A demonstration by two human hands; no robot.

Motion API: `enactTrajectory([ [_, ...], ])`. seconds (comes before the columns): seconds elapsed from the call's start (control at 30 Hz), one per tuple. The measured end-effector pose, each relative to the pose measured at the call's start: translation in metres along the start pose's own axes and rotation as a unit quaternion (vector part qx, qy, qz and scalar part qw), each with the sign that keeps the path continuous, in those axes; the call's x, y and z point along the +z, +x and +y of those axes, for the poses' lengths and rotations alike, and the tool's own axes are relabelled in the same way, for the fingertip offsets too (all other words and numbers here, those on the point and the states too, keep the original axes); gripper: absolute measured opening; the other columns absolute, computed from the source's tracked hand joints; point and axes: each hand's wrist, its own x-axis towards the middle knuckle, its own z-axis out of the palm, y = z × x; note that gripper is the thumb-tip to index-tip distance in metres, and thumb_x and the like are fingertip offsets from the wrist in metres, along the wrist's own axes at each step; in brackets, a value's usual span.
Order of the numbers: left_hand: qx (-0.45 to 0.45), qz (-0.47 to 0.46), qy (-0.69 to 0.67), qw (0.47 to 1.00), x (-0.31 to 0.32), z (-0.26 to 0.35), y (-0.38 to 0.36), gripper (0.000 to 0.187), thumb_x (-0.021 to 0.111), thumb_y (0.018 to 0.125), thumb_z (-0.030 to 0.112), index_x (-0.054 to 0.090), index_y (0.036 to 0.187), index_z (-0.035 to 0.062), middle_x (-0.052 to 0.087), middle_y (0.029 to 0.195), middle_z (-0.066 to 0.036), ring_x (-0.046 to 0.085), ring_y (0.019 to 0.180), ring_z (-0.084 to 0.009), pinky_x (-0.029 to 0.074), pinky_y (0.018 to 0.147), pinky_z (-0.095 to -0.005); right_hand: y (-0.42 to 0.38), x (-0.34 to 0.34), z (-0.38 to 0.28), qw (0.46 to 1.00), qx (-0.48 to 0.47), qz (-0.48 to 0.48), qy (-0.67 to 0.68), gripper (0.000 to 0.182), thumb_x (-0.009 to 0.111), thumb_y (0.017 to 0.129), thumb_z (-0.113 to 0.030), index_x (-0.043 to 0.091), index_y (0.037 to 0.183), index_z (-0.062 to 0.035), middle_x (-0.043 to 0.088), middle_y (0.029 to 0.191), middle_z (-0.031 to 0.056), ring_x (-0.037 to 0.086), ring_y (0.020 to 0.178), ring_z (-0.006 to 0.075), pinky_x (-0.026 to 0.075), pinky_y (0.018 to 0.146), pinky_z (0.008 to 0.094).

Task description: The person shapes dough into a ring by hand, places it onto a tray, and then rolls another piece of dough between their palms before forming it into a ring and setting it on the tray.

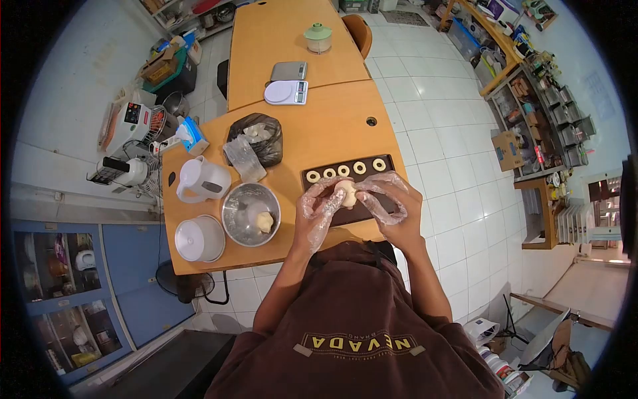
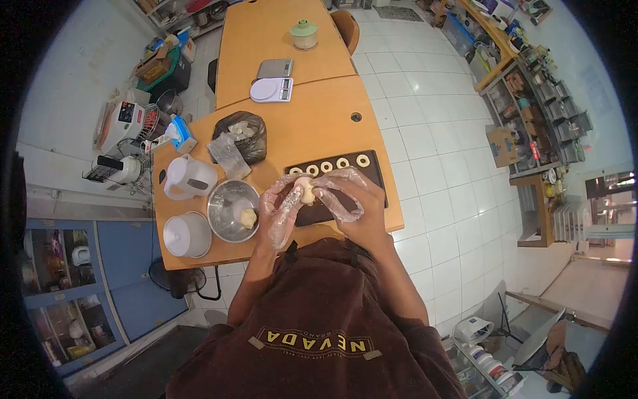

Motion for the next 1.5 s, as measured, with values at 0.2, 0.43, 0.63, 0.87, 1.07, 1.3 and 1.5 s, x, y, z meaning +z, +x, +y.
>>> enactTrajectory([
  [0.2, 0.008, 0.027, 0.018, 0.999, 0.002, -0.001, -0.005, 0.03, 0.067, 0.1, 0.001, 0.063, 0.128, -0.0067, 0.071, 0.12, -0.015, 0.07, 0.107, -0.0196, 0.06, 0.092, -0.0332, -0.007, 0.003, 0.004, 0.999, -0.044, 0.018, -0.023, 0.024, 0.082, 0.081, 0.005, 0.075, 0.104, 0.0018, 0.074, 0.1, 0.0149, 0.073, 0.089, 0.0284, 0.058, 0.078, 0.0356],
  [0.43, 0.005, 0.026, 0.045, 0.999, 0.003, -0.002, -0.006, 0.027, 0.073, 0.098, 0.004, 0.066, 0.123, -0.0059, 0.07, 0.12, -0.011, 0.066, 0.113, -0.0164, 0.055, 0.1, -0.0324, -0.01, 0.003, -0.001, 0.996, -0.02, -0.006, -0.086, 0.027, 0.079, 0.082, 0.008, 0.071, 0.107, 0.0033, 0.071, 0.101, 0.0162, 0.071, 0.091, 0.0326, 0.058, 0.08, 0.0383],
  [0.63, 0.019, 0.047, 0.062, 0.997, 0.003, -0.004, -0.005, 0.028, 0.07, 0.099, 0.003, 0.066, 0.125, -0.0067, 0.071, 0.119, -0.013, 0.069, 0.106, -0.018, 0.059, 0.091, -0.0331, -0.006, 0.002, 0.001, 1.0, 0.001, 0.005, -0.017, 0.027, 0.079, 0.082, 0.007, 0.071, 0.108, 0.0029, 0.073, 0.103, 0.016, 0.072, 0.093, 0.0327, 0.058, 0.082, 0.0389],
  [0.87, -0.002, 0.032, 0.081, 0.996, 0.005, 0.005, -0.007, 0.031, 0.073, 0.097, 0.001, 0.065, 0.126, -0.0087, 0.069, 0.118, -0.013, 0.068, 0.109, -0.0188, 0.061, 0.095, -0.0334, -0.008, -0.004, 0.011, 0.996, -0.051, -0.042, -0.053, 0.03, 0.079, 0.081, 0.006, 0.071, 0.109, 0.0016, 0.073, 0.106, 0.0163, 0.072, 0.095, 0.0345, 0.058, 0.082, 0.0402],
  [1.07, -0.015, 0.032, 0.084, 0.996, 0.003, 0.006, -0.006, 0.032, 0.073, 0.097, 0.0, 0.064, 0.126, -0.0091, 0.069, 0.119, -0.014, 0.069, 0.11, -0.0193, 0.061, 0.095, -0.0341, -0.006, -0.001, 0.004, 0.992, -0.038, -0.055, -0.106, 0.032, 0.076, 0.08, 0.008, 0.068, 0.11, 0.0018, 0.07, 0.109, 0.0176, 0.07, 0.093, 0.0383, 0.057, 0.082, 0.0412],
  [1.3, -0.048, 0.038, 0.076, 0.995, 0.0, 0.012, -0.001, 0.034, 0.074, 0.097, 0.002, 0.065, 0.128, -0.0087, 0.07, 0.122, -0.015, 0.068, 0.111, -0.0193, 0.061, 0.094, -0.0331, -0.003, 0.003, 0.006, 0.999, 0.007, -0.049, -0.016, 0.02, 0.077, 0.088, 0.003, 0.07, 0.107, 0.002, 0.071, 0.103, 0.0163, 0.07, 0.09, 0.0327, 0.056, 0.081, 0.038],
  [1.5, -0.033, 0.036, 0.087, 0.995, 0.003, 0.009, -0.001, 0.034, 0.07, 0.1, 0.007, 0.066, 0.129, -0.0102, 0.072, 0.123, -0.016, 0.069, 0.108, -0.0186, 0.058, 0.096, -0.033, -0.007, 0.005, 0.014, 0.999, 0.036, -0.019, -0.008, 0.016, 0.079, 0.089, 0.0, 0.073, 0.104, 0.0015, 0.073, 0.097, 0.013, 0.07, 0.088, 0.0258, 0.055, 0.079, 0.0355],
])
